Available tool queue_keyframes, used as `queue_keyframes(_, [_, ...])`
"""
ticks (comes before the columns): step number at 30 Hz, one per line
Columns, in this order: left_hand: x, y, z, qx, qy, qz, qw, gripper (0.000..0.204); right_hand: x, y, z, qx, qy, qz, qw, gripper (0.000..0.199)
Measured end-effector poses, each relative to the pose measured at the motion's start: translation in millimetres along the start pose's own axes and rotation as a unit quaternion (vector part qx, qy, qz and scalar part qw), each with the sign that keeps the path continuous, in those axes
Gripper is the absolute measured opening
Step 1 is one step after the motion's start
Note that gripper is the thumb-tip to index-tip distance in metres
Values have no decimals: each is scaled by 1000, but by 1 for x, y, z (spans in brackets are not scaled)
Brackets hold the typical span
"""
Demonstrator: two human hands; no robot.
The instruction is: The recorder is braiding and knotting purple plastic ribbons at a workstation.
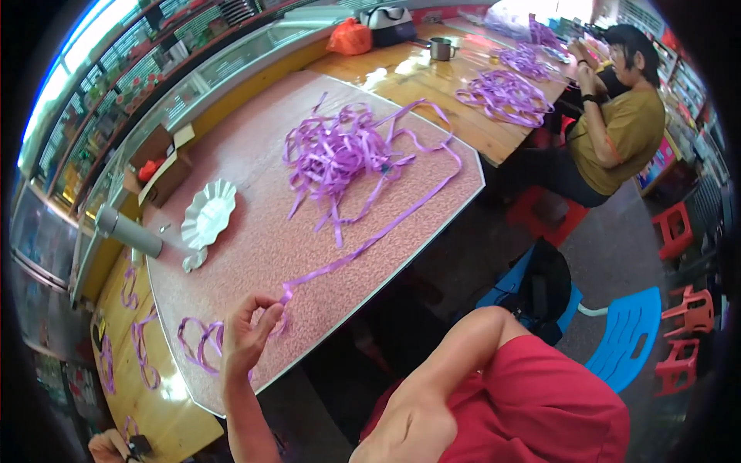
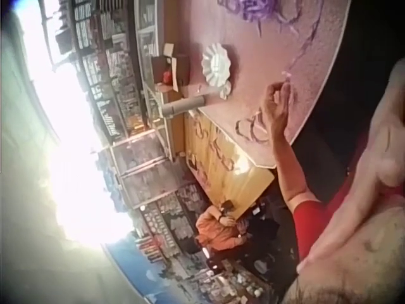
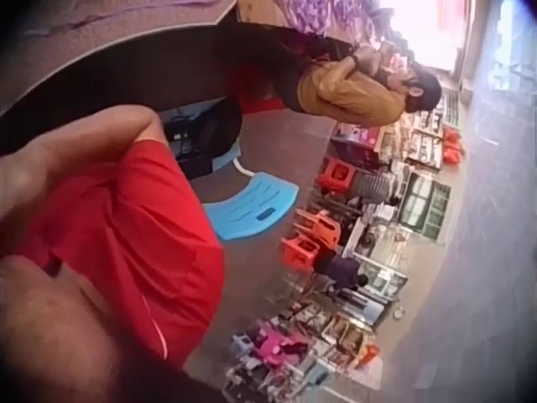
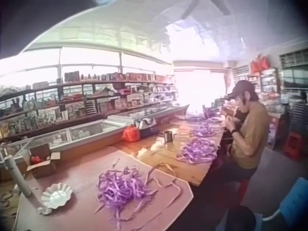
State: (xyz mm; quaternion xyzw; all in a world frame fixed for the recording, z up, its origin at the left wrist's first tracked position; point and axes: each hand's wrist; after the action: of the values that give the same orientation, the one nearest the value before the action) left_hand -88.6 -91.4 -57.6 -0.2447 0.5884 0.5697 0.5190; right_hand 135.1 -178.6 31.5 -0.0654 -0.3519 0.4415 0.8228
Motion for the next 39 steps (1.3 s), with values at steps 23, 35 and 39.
queue_keyframes(23, [-26, -9, -34, -37, 36, -204, 978, 18, 20, 88, -85, -581, -140, -565, 568, 26])
queue_keyframes(35, [-15, -17, -35, -36, 25, -311, 949, 17, 22, 93, -91, -536, -89, -700, 463, 18])
queue_keyframes(39, [-15, -21, -37, -37, 32, -258, 965, 19, 21, 92, -93, -530, -93, -719, 440, 17])
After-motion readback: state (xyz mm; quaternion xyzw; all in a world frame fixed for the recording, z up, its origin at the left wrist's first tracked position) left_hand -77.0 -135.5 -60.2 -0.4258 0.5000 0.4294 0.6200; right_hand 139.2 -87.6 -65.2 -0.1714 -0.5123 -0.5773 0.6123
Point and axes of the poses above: each hand's wrist, its own z-axis towards the middle knuckle, its own y-axis out of the back of the hand, x = y × z, and after that the axes turned 10 degrees about -y, right-handed
